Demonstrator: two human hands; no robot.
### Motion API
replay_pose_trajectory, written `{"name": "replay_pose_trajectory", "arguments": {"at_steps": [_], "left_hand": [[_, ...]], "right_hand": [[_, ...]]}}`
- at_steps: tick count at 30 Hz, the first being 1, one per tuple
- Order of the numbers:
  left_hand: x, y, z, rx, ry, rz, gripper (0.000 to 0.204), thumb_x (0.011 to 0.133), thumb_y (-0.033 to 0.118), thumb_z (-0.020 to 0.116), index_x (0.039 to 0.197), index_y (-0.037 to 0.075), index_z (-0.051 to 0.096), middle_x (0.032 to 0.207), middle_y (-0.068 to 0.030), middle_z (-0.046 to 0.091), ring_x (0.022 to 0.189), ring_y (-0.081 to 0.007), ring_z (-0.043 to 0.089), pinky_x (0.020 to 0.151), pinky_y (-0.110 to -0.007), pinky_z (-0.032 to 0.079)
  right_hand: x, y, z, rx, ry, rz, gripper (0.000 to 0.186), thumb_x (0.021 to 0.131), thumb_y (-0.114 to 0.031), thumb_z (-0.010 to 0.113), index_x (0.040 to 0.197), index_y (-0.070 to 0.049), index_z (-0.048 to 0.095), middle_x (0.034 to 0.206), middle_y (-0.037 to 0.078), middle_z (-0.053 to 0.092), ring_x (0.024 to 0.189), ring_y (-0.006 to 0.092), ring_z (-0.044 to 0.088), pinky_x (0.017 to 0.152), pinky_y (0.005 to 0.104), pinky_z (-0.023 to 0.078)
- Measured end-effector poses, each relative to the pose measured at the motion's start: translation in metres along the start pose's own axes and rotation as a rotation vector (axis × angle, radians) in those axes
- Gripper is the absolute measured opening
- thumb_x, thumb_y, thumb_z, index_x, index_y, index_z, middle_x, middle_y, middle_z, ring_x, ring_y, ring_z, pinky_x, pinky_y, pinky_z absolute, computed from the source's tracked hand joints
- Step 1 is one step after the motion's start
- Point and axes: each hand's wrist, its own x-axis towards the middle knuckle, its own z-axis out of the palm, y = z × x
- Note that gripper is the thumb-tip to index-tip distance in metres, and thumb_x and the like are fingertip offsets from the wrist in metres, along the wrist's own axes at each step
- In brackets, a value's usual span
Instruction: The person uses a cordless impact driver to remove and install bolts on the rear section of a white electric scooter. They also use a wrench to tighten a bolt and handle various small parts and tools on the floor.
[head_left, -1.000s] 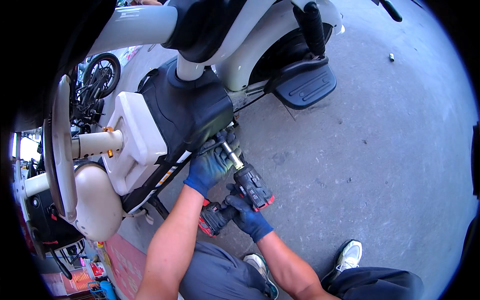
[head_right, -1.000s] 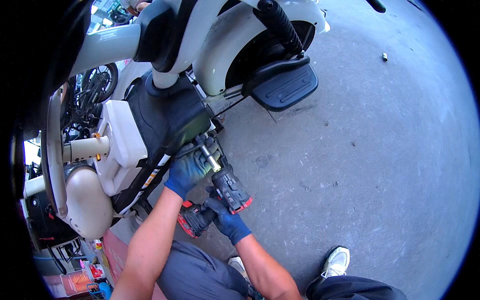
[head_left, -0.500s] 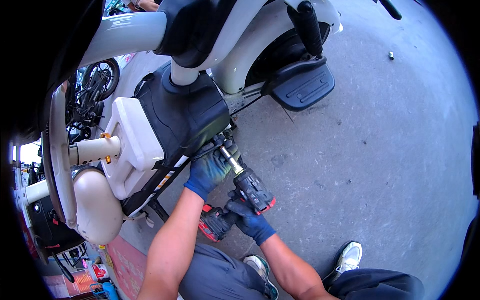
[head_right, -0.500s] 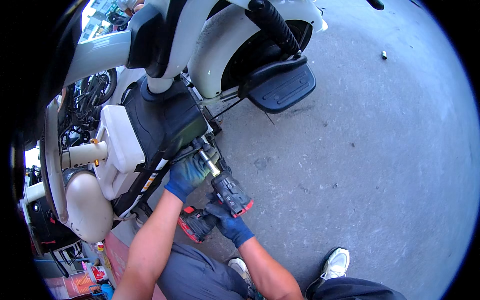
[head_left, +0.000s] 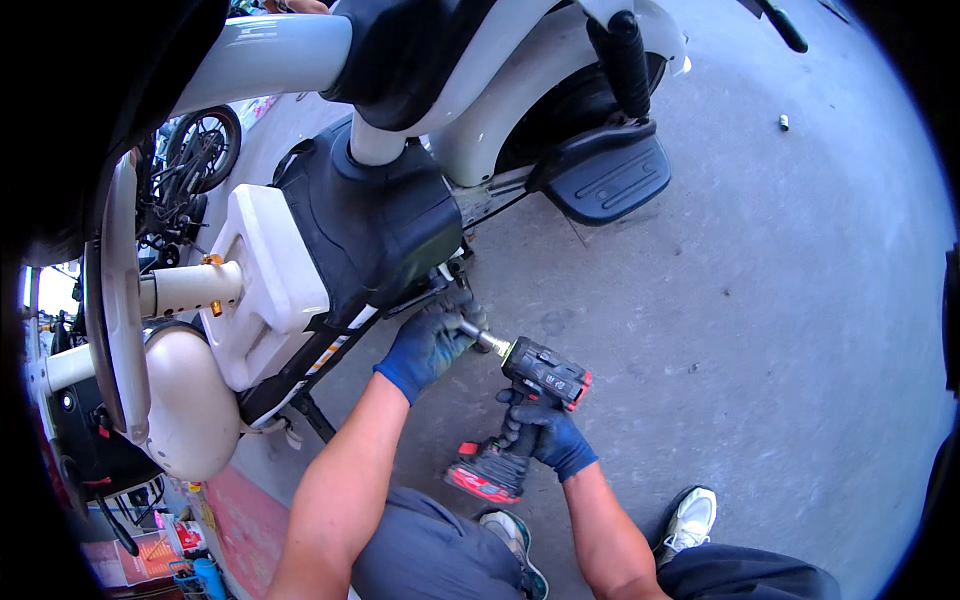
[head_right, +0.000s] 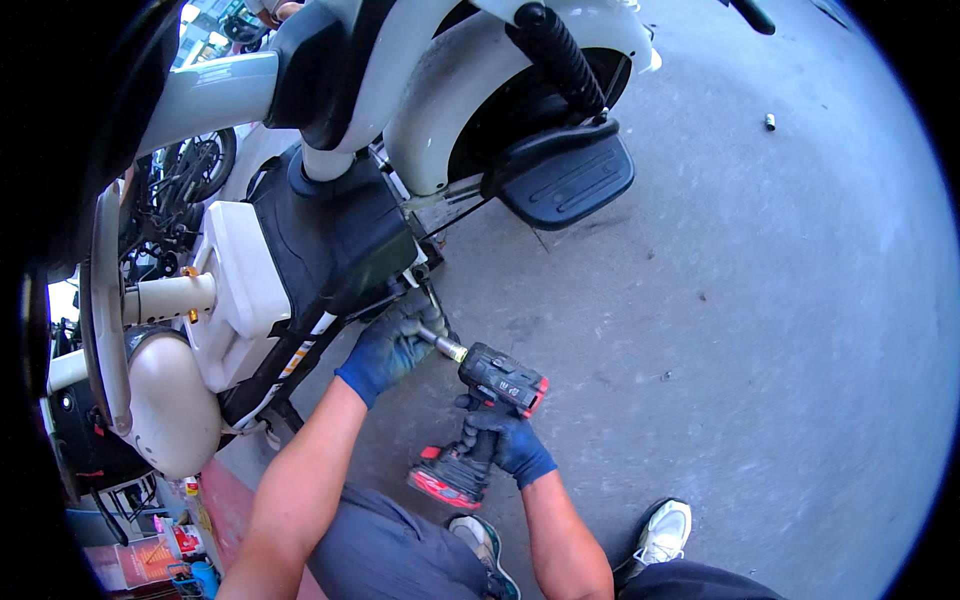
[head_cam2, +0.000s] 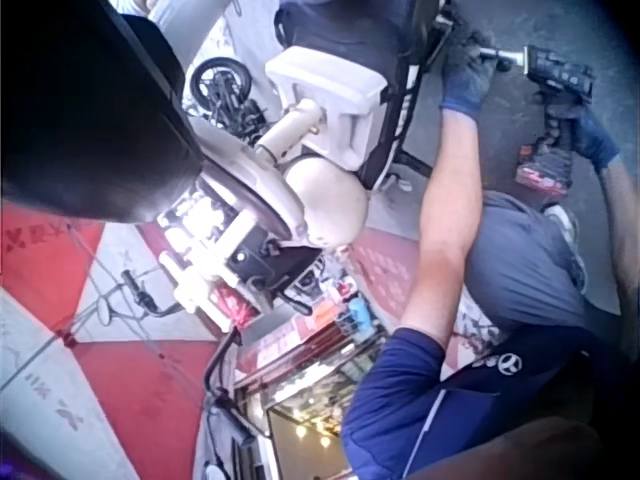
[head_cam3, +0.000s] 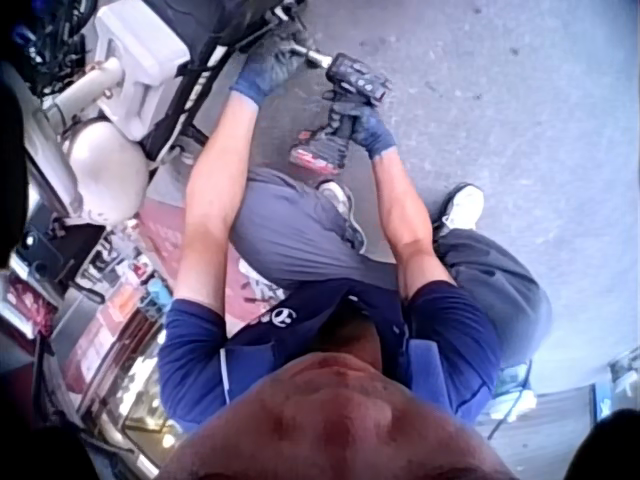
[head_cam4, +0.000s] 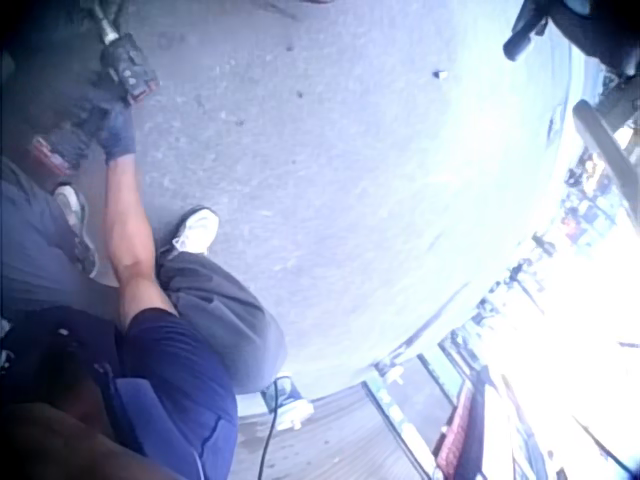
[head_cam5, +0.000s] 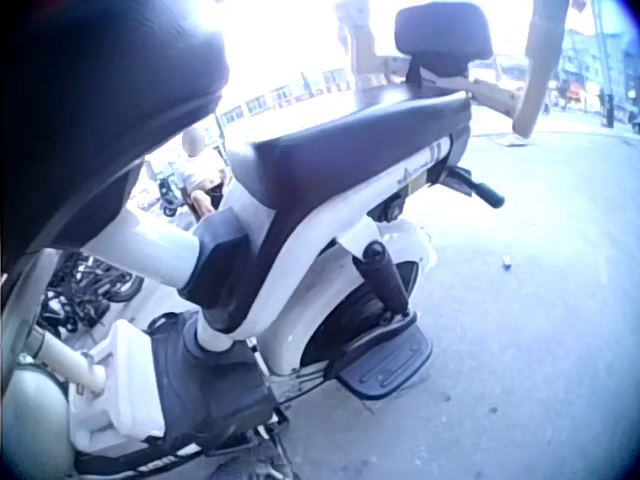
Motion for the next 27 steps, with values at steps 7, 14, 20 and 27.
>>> {"name": "replay_pose_trajectory", "arguments": {"at_steps": [7,14,20,27], "left_hand": [[-0.007,-0.002,-0.059,0.701,0.196,-0.116,0.018,0.078,0.016,0.064,0.091,0.004,0.061,0.089,-0.0093,0.063,0.077,-0.0207,0.058,0.067,-0.034,0.048],[-0.034,-0.044,-0.007,1.697,-0.428,-0.438,0.024,0.078,0.023,0.059,0.085,0.003,0.068,0.083,-0.0155,0.065,0.068,-0.0239,0.061,0.061,-0.038,0.049],[-0.035,-0.074,-0.037,1.972,-0.628,-0.576,0.032,0.077,0.032,0.056,0.083,0.003,0.068,0.082,-0.0148,0.066,0.071,-0.0252,0.062,0.064,-0.042,0.048],[-0.187,-0.008,-0.022,1.336,-0.032,-0.407,0.029,0.075,0.018,0.059,0.099,0.004,0.063,0.089,-0.0123,0.064,0.076,-0.0224,0.062,0.067,-0.036,0.051]], "right_hand": [[-0.032,-0.067,-0.024,-0.303,0.122,0.062,0.023,0.075,-0.011,0.062,0.095,0.0,0.058,0.063,0.006,0.057,0.05,0.0143,0.056,0.046,0.0262,0.048],[-0.032,-0.094,-0.044,-0.586,0.237,0.323,0.018,0.074,-0.015,0.066,0.091,-0.011,0.059,0.065,0.002,0.057,0.053,0.0137,0.054,0.047,0.0274,0.045],[-0.019,-0.103,-0.058,-1.753,0.451,0.194,0.051,0.071,-0.044,0.07,0.098,-0.001,0.065,0.097,0.02,0.065,0.094,0.0282,0.063,0.079,0.0398,0.048],[0.015,-0.055,0.101,-1.219,0.079,-0.2,0.02,0.087,-0.019,0.058,0.077,-0.002,0.054,0.061,0.002,0.051,0.052,0.0091,0.045,0.047,0.0256,0.035]]}}
